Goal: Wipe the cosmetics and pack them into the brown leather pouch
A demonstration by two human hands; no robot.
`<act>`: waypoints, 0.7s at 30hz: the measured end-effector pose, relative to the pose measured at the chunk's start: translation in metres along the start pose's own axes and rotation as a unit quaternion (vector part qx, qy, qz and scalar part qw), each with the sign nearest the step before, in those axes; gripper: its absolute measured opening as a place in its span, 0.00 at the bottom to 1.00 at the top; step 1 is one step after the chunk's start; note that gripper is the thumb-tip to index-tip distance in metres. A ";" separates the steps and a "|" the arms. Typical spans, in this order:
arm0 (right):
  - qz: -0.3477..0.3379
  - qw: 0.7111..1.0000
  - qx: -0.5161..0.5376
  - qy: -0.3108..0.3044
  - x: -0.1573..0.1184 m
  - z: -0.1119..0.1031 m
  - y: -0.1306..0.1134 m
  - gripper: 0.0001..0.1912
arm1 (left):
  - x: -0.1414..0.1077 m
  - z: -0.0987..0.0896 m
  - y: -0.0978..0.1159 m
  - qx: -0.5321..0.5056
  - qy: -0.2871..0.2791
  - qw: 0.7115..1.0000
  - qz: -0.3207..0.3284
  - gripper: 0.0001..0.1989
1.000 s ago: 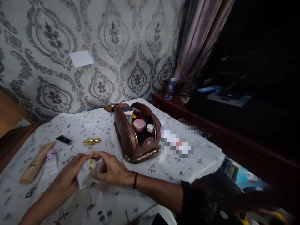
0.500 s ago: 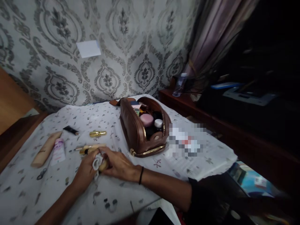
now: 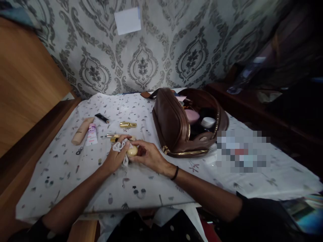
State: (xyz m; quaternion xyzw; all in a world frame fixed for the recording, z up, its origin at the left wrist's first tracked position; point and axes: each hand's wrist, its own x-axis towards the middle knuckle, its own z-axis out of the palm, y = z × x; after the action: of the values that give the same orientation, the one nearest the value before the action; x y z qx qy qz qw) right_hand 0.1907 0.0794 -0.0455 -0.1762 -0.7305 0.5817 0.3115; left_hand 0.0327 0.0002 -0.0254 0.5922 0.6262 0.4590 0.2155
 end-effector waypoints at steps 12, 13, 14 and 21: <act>-0.009 0.997 0.061 0.047 0.001 -0.003 -0.008 0.17 | -0.010 0.004 0.004 -0.046 -0.068 0.996 0.019 0.29; -0.016 0.998 0.046 0.041 0.000 -0.003 -0.007 0.17 | -0.010 0.003 0.004 -0.045 -0.067 0.997 0.019 0.29; -0.025 0.999 0.032 0.036 -0.001 -0.004 -0.006 0.18 | -0.010 0.003 0.006 -0.046 -0.068 0.996 0.018 0.28; -0.132 0.986 -0.096 -0.020 -0.006 -0.007 -0.008 0.18 | -0.009 -0.003 0.014 -0.099 -0.061 0.991 -0.070 0.28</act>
State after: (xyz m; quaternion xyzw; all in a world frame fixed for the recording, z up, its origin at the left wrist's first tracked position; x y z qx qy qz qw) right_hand 0.2008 0.0793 -0.0386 -0.0962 -0.8056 0.4663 0.3526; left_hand 0.0401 -0.0107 -0.0149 0.5496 0.6035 0.4653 0.3423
